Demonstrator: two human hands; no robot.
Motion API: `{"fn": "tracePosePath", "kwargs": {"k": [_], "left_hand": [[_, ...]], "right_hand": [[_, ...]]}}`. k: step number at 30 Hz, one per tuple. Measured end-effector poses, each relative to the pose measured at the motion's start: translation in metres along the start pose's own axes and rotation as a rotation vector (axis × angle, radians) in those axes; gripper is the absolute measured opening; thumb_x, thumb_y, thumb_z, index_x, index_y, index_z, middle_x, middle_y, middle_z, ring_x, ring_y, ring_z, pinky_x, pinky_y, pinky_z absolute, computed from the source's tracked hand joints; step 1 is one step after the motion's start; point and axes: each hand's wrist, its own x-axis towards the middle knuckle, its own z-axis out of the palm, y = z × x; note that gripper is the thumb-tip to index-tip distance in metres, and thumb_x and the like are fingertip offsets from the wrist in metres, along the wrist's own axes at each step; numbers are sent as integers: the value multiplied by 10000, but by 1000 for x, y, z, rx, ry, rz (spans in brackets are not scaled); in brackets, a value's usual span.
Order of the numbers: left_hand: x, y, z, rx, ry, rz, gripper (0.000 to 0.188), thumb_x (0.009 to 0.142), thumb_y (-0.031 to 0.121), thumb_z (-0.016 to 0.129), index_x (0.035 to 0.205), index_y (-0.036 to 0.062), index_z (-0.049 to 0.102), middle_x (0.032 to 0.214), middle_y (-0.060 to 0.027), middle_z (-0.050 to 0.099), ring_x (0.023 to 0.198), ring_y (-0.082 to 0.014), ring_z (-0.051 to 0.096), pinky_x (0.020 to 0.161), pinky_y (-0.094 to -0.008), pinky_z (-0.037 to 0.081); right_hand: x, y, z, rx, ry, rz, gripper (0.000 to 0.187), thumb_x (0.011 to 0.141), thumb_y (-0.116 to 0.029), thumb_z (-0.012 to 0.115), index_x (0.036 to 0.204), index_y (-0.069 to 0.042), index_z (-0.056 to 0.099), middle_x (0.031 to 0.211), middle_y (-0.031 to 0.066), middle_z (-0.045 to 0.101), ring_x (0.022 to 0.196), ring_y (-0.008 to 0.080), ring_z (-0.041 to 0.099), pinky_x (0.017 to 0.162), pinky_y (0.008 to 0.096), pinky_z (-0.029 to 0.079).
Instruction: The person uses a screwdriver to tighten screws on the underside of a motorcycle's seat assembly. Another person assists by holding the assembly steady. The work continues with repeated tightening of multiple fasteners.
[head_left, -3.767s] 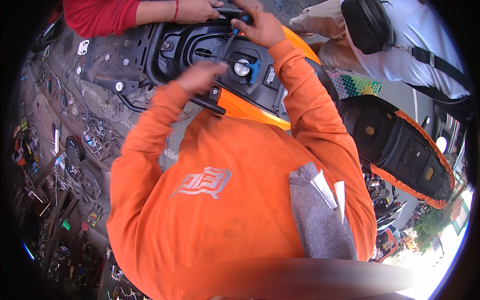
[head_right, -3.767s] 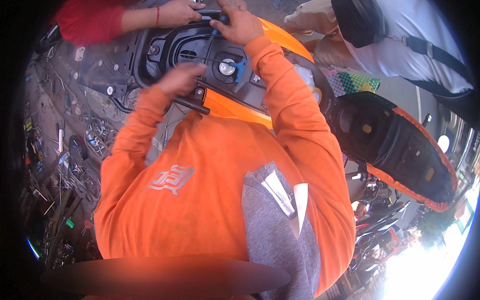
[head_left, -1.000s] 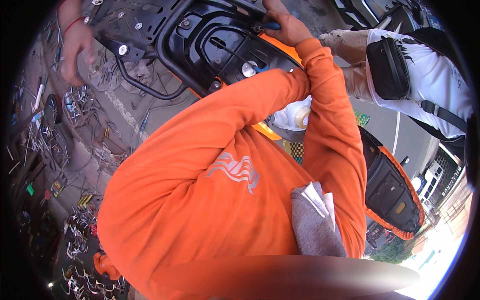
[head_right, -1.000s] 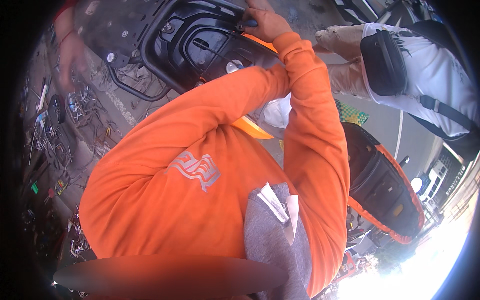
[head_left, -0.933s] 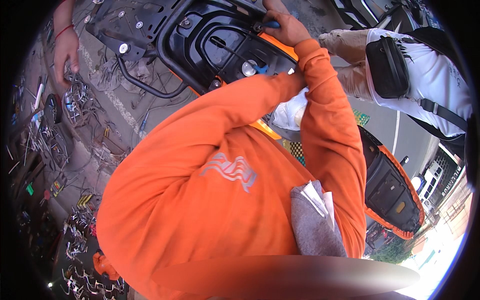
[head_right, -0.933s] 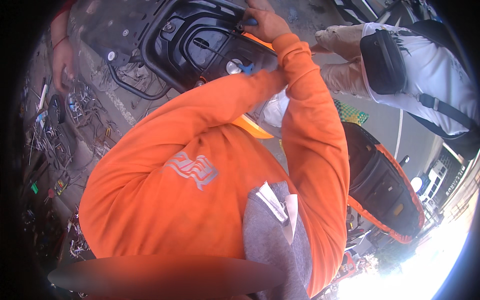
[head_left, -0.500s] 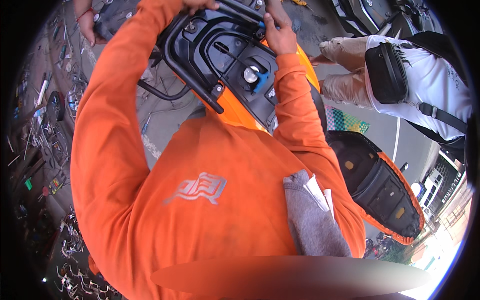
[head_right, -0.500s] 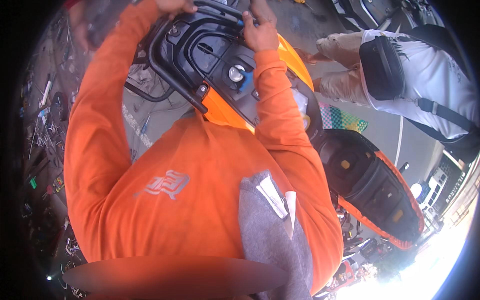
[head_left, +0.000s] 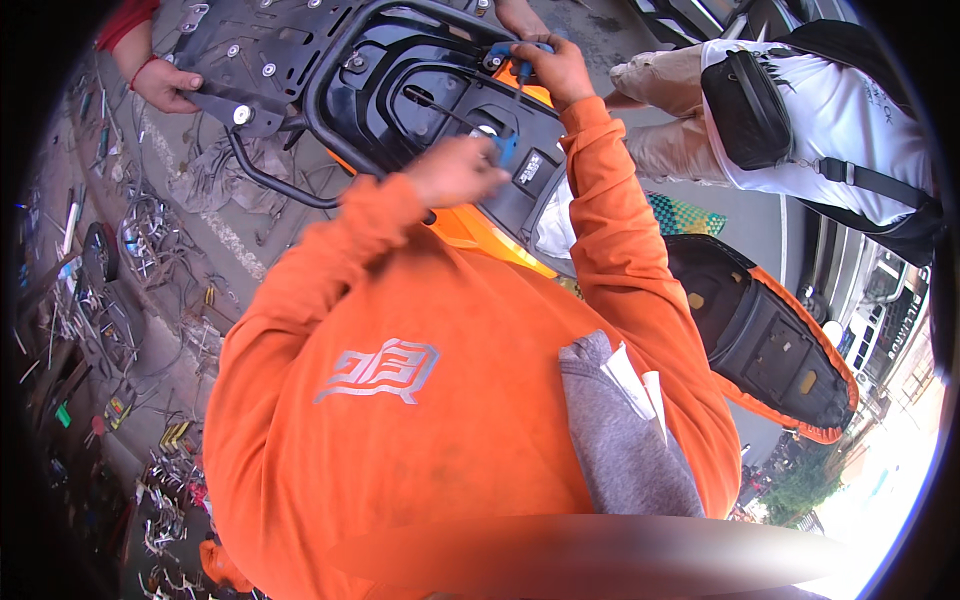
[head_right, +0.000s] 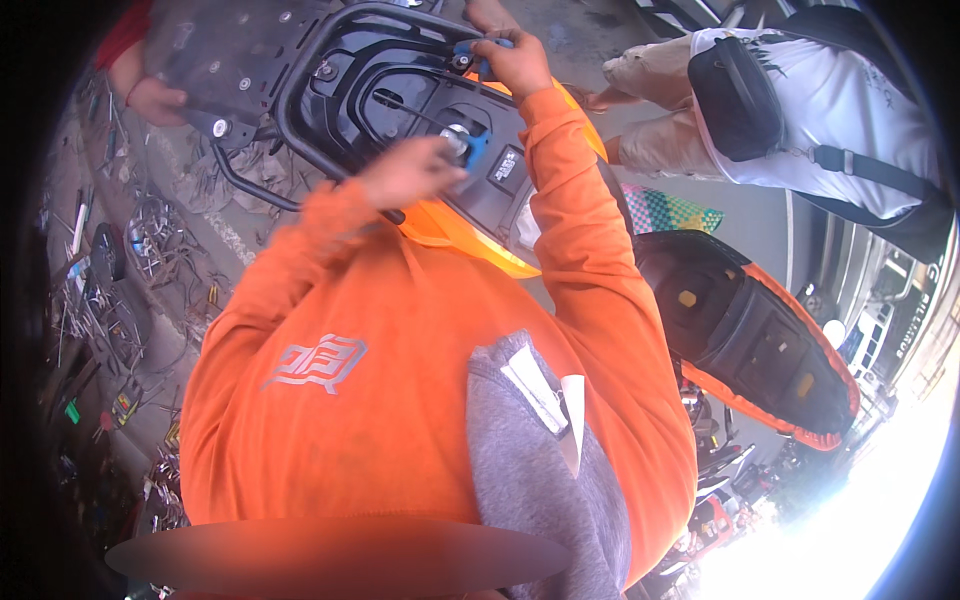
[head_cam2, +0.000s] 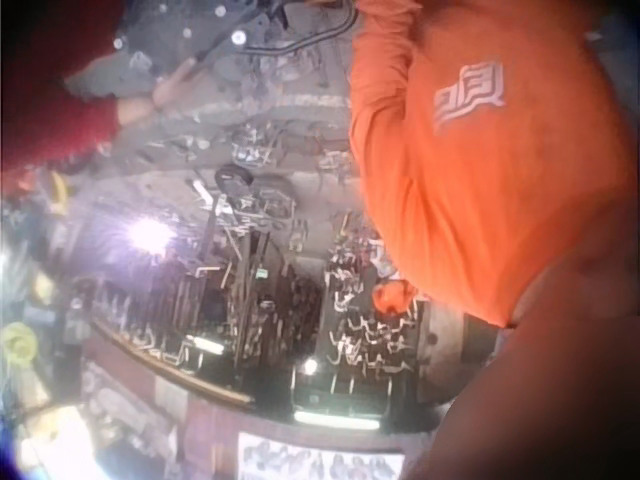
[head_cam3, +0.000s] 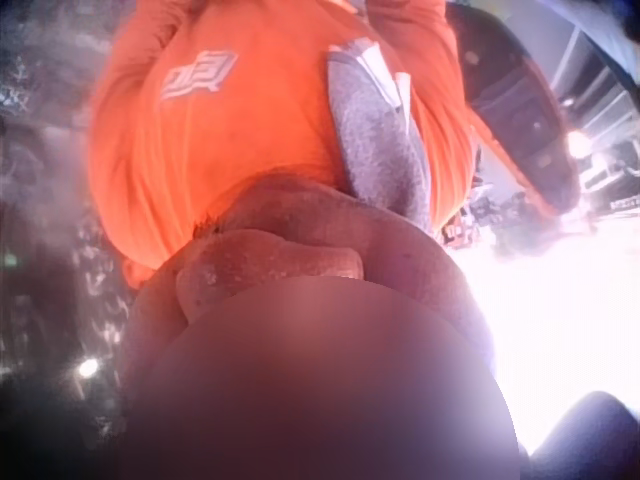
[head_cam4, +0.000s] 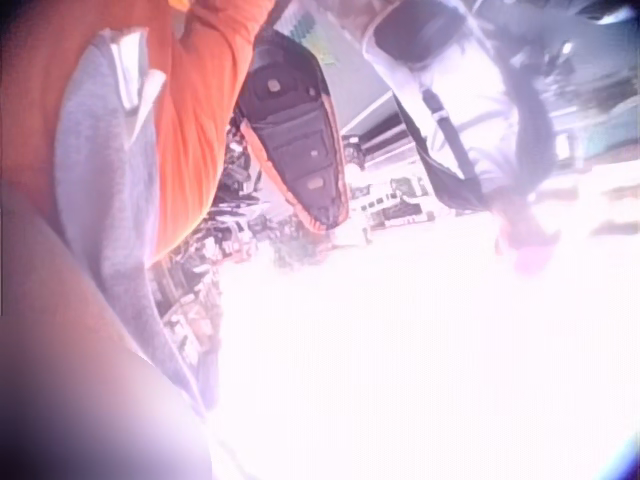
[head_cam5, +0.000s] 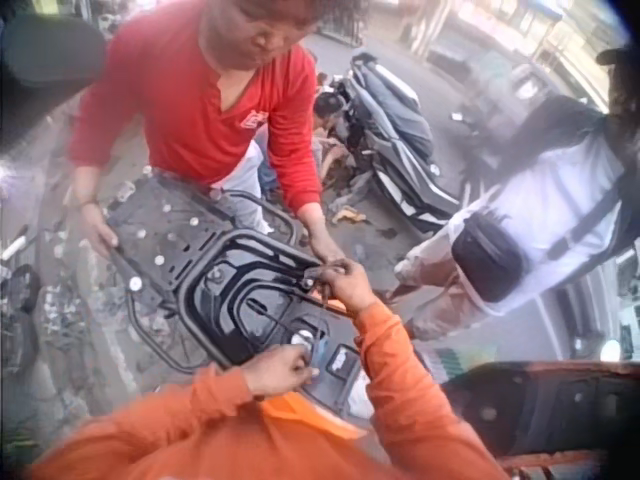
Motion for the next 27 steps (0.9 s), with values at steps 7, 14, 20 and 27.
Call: {"fn": "tracePosePath", "kwargs": {"k": [7, 14, 20, 27], "left_hand": [[146, -12, 101, -293, 119, 259, 357, 915, 225, 605, 1197, 7, 583, 896, -75, 666, 765, -164, 632, 659, -300, 531], [147, 19, 89, -464, 89, 141, 367, 925, 253, 615, 1218, 37, 570, 1187, -151, 627, 1025, -153, 622, 784, -308, 540], [195, 32, 85, -526, 182, 158, 344, 936, 258, 615, 1206, 50, 567, 1127, -128, 625, 988, -159, 625, 776, -316, 538], [216, 18, 91, -707, 169, 190, 317, 949, 263, 615, 1192, 66, 563, 1058, -101, 622, 945, -166, 628, 767, -325, 536]], "right_hand": [[1, 31, -9, -639, 86, -551, 287, 837, -205, 752, 1080, -82, 661, 900, 216, 694, 823, 350, 706, 752, 425, 539], [3, 23, -18, -631, -25, -535, 235, 838, -139, 725, 1044, -53, 652, 922, 206, 695, 903, 396, 682, 793, 425, 535], [15, 5, -25, -926, -322, -641, 265, 826, -117, 671, 1087, -114, 626, 946, 212, 683, 940, 424, 642, 802, 483, 514], [14, -2, -14, -929, -270, -416, 267, 847, -206, 679, 1111, -165, 685, 992, 184, 706, 967, 382, 663, 842, 471, 514]]}}
